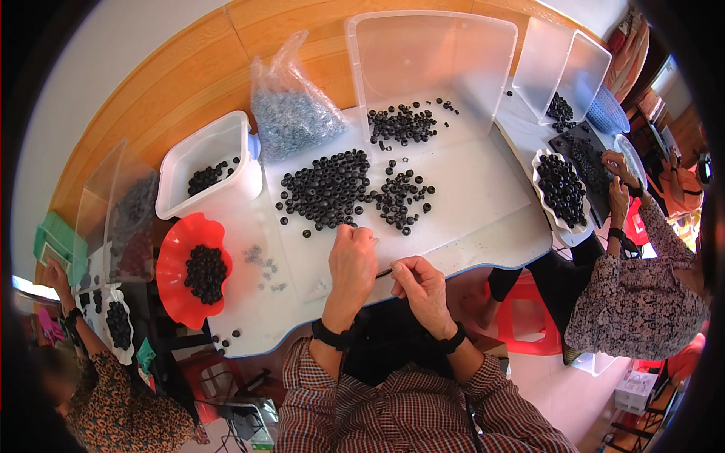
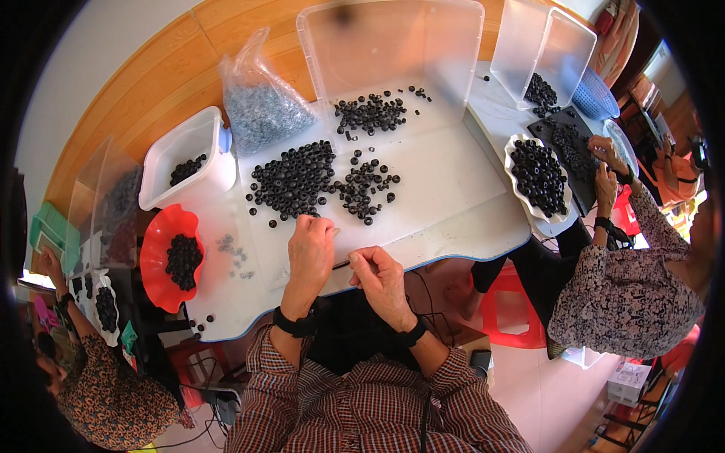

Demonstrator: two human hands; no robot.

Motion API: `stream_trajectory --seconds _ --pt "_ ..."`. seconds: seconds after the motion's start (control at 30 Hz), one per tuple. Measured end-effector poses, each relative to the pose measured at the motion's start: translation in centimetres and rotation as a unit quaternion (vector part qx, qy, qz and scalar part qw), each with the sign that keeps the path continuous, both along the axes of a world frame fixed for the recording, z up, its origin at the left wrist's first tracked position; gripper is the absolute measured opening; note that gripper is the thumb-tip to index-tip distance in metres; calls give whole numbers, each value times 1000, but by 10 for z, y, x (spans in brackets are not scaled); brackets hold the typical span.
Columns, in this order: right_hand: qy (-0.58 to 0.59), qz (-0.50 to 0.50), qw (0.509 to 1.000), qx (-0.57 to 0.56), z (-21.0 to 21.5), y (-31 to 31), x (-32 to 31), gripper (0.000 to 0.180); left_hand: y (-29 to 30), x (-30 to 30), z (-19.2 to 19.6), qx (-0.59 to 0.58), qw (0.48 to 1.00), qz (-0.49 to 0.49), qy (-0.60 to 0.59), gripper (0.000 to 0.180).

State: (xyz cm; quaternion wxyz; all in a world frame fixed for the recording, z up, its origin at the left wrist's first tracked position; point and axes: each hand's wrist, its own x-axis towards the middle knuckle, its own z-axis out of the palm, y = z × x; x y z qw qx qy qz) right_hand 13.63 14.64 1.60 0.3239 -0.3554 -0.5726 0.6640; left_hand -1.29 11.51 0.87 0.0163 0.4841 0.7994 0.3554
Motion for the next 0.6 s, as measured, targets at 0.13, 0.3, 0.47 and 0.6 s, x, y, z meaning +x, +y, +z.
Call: stream_trajectory --seconds 0.13,0.3,0.47,0.6 --pt "-8 -6 1000 13 -1 -1 0 16 -6 -3 1 3 1000 -1 11 12" --pt "-12 -3 1000 18 0 -3 0 15 -11 0 8 4 998 -37 54 16" --pt "-11 -4 1000 23 -1 -6 0 15 -16 -3 5 55 993 -40 -100 16" --pt "0 -6 1000 21 -3 -6 2 15 -25 -3 21 129 822 -52 -552 19"
